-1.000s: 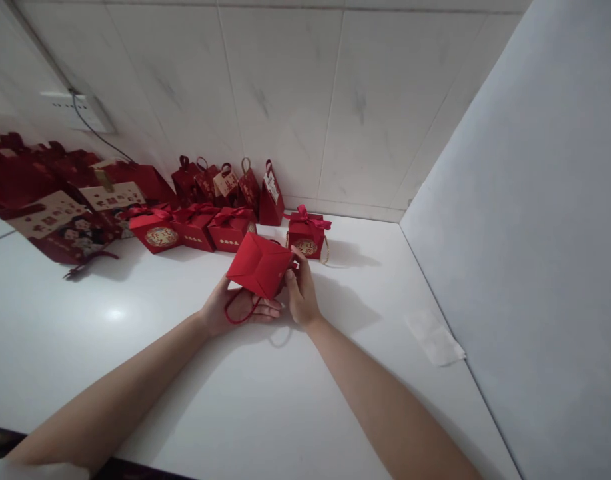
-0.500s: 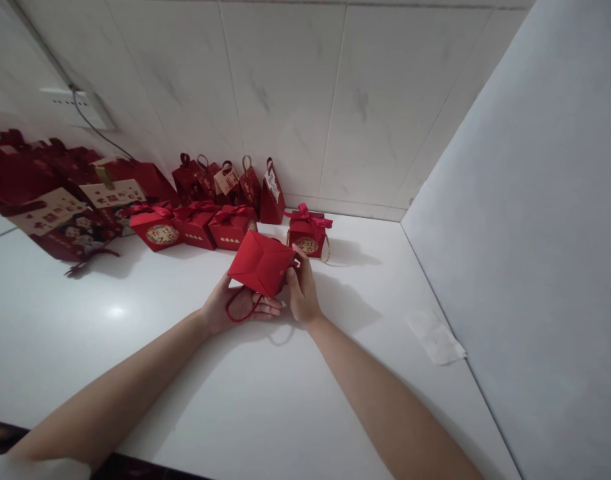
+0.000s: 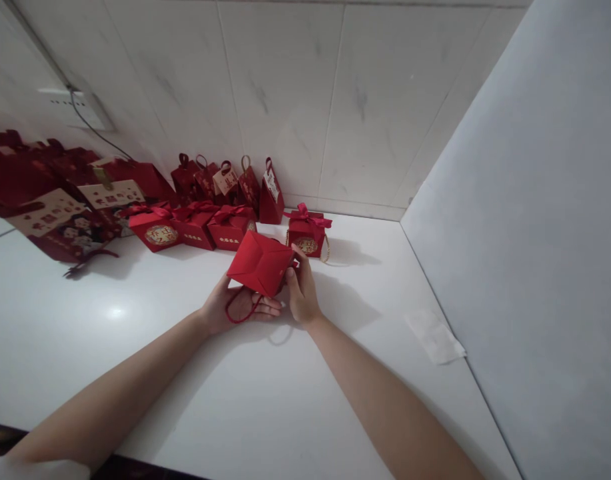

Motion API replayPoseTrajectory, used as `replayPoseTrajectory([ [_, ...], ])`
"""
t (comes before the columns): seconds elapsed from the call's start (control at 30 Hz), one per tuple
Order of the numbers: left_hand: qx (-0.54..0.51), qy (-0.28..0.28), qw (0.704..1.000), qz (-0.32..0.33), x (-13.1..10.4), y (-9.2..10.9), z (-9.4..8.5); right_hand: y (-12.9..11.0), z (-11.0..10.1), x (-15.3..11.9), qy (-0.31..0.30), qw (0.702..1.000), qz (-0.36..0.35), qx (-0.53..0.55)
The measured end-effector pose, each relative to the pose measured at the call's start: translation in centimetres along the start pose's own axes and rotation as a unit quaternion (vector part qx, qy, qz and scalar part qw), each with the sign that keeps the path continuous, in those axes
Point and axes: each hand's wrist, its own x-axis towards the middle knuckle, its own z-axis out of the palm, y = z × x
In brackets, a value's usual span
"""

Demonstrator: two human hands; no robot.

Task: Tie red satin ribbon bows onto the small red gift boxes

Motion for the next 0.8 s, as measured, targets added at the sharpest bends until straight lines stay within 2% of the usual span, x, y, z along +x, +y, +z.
replayPoseTrajectory([
  [0.67,-0.007,0.011,1.000,-0.005,0.07,-0.03,-0.02,-0.12,0.03,-0.09,0.004,1.000,0.001,0.006],
  [0.8,0.006,0.027,1.000,-0.009,0.08,-0.04,0.04,-0.07,-0.06,0.00,0.002,1.000,0.002,0.005],
])
